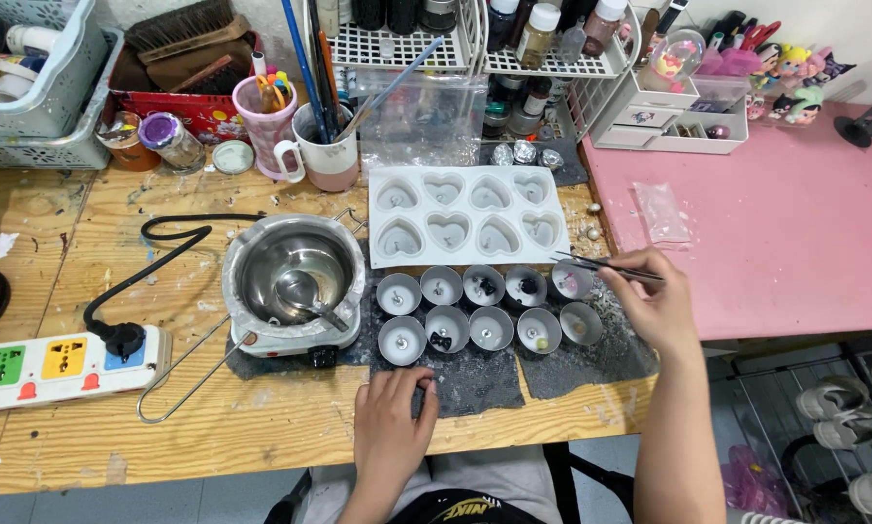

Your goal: Pouring melted wax from a melting pot into candle containers.

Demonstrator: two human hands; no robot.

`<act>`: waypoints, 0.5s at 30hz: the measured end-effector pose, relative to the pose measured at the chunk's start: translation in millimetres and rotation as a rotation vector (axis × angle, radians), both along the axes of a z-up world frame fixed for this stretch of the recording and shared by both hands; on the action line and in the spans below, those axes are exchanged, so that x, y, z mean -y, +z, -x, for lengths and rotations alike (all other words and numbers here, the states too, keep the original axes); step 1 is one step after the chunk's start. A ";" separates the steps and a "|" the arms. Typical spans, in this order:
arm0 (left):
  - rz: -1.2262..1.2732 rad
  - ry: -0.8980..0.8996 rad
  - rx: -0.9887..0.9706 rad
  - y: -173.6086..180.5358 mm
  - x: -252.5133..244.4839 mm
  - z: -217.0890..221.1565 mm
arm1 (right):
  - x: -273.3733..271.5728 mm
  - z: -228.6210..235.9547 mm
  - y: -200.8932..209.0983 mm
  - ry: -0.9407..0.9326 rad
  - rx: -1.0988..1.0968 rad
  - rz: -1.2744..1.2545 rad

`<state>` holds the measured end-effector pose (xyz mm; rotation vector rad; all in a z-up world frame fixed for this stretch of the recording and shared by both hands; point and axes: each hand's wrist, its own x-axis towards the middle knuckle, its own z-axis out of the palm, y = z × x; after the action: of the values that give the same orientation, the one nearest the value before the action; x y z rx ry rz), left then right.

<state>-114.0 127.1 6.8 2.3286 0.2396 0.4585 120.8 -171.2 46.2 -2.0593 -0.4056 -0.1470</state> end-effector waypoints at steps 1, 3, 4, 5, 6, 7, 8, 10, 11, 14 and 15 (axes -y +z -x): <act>0.000 -0.002 0.001 -0.3 -0.1 -0.2 | 4.4 2.6 3.1 -0.002 0.001 0.000; -0.014 0.007 -0.017 -1.1 0.1 -0.5 | 13.7 8.1 9.2 0.051 0.071 0.026; -0.014 0.006 -0.018 -2.0 0.5 -0.6 | 18.5 8.6 6.2 0.050 0.070 0.027; -0.019 0.008 -0.009 -2.8 0.8 -0.6 | 23.2 9.1 3.2 0.031 0.047 0.036; -0.025 0.010 0.000 -3.5 0.8 -0.6 | 27.5 9.7 0.1 0.011 0.025 0.044; -0.025 0.009 0.000 -2.9 0.7 -0.3 | 31.1 9.6 -5.2 0.011 0.024 0.043; -0.023 0.007 -0.013 -2.5 0.5 -0.5 | 34.2 8.7 -10.5 0.016 0.009 0.033; -0.021 0.006 -0.026 -1.7 0.6 -0.5 | 34.8 9.5 -16.2 0.021 -0.006 0.021; -0.018 0.006 -0.021 -1.4 0.9 -0.4 | 32.2 11.0 -16.7 -0.010 -0.024 0.053; -0.015 0.007 -0.020 0.1 1.1 -0.3 | 28.2 13.9 -18.8 -0.051 -0.053 0.082; -0.014 0.009 -0.023 0.7 1.1 -0.1 | 27.3 14.6 -19.4 -0.060 -0.062 0.081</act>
<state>-114.0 126.0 7.5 2.3484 0.2588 0.4386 106.3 -198.5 26.8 -2.1509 -0.3161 -0.1040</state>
